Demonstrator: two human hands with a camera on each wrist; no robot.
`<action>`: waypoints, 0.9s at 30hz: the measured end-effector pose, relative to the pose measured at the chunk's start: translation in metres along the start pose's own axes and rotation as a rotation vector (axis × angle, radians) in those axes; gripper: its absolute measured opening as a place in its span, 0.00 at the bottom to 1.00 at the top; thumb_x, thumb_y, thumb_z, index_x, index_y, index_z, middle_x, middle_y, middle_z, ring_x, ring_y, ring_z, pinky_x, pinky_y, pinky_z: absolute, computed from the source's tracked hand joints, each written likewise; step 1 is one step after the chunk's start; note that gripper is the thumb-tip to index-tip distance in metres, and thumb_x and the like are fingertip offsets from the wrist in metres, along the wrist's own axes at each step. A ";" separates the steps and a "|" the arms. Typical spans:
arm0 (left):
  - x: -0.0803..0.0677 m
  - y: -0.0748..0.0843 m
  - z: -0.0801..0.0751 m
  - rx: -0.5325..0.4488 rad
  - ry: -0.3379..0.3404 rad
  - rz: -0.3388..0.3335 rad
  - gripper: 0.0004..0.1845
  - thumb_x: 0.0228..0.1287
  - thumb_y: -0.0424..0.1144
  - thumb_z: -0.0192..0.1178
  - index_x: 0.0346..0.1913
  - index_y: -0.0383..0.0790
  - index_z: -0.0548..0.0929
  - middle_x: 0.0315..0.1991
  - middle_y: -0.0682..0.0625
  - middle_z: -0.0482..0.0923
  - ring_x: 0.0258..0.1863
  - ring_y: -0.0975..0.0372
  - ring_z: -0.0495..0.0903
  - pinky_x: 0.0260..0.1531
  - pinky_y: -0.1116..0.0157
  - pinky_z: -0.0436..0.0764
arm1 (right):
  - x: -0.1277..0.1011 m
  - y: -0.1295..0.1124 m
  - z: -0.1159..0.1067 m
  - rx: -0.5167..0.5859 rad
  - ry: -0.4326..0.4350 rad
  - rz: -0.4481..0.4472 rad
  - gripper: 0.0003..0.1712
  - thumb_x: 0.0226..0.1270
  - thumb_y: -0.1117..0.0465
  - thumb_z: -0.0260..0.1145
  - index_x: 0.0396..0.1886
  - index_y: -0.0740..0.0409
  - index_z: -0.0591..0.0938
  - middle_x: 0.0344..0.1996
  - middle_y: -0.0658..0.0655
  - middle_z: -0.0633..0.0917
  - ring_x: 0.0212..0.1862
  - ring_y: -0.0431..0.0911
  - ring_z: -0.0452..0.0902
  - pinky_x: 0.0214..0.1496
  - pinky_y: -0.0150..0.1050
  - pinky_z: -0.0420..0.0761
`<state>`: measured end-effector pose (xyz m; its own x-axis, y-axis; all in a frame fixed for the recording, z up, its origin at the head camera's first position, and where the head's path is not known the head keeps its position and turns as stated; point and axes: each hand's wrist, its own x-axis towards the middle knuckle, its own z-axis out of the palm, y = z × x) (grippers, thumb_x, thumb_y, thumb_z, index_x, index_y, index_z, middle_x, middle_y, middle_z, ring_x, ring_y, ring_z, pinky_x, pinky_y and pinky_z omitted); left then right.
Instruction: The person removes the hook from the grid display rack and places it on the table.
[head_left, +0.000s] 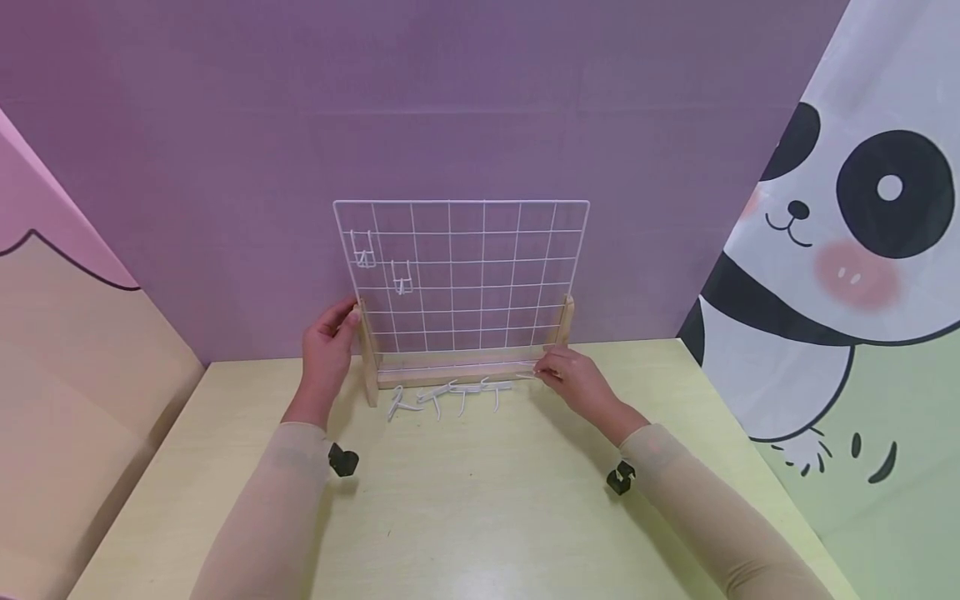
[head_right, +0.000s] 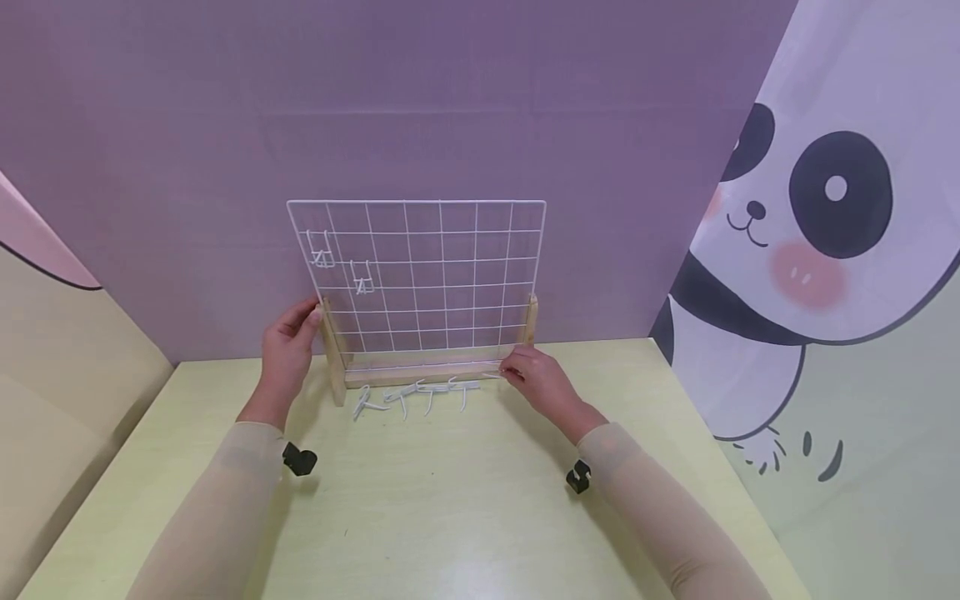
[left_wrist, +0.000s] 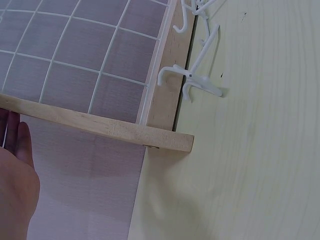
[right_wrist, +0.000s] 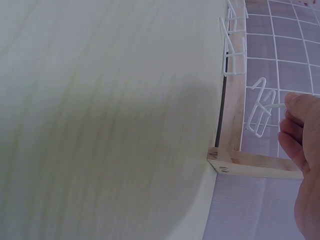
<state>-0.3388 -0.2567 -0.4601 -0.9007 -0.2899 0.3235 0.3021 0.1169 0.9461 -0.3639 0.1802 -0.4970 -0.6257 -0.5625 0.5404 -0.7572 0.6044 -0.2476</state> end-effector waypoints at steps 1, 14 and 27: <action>0.000 0.000 0.000 -0.003 0.000 0.003 0.22 0.86 0.43 0.61 0.74 0.39 0.83 0.70 0.49 0.85 0.65 0.65 0.79 0.64 0.74 0.79 | 0.000 0.000 0.000 0.000 -0.001 0.003 0.07 0.67 0.72 0.81 0.42 0.62 0.92 0.41 0.56 0.91 0.48 0.53 0.88 0.54 0.49 0.91; -0.001 -0.001 0.001 0.001 0.004 0.020 0.22 0.86 0.43 0.62 0.73 0.37 0.83 0.70 0.45 0.84 0.66 0.64 0.79 0.69 0.70 0.78 | -0.003 -0.002 0.007 -0.031 -0.032 0.031 0.06 0.67 0.72 0.80 0.40 0.62 0.91 0.39 0.56 0.90 0.46 0.53 0.88 0.54 0.50 0.90; -0.002 0.003 0.000 0.018 -0.005 -0.017 0.23 0.87 0.44 0.61 0.75 0.40 0.82 0.73 0.45 0.81 0.70 0.61 0.77 0.74 0.63 0.76 | -0.004 -0.004 0.009 -0.031 -0.145 0.077 0.06 0.68 0.71 0.80 0.38 0.57 0.91 0.37 0.51 0.89 0.41 0.47 0.86 0.50 0.45 0.90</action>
<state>-0.3361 -0.2558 -0.4575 -0.9070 -0.2877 0.3076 0.2815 0.1292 0.9508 -0.3603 0.1750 -0.5058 -0.7035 -0.5884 0.3986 -0.7016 0.6643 -0.2578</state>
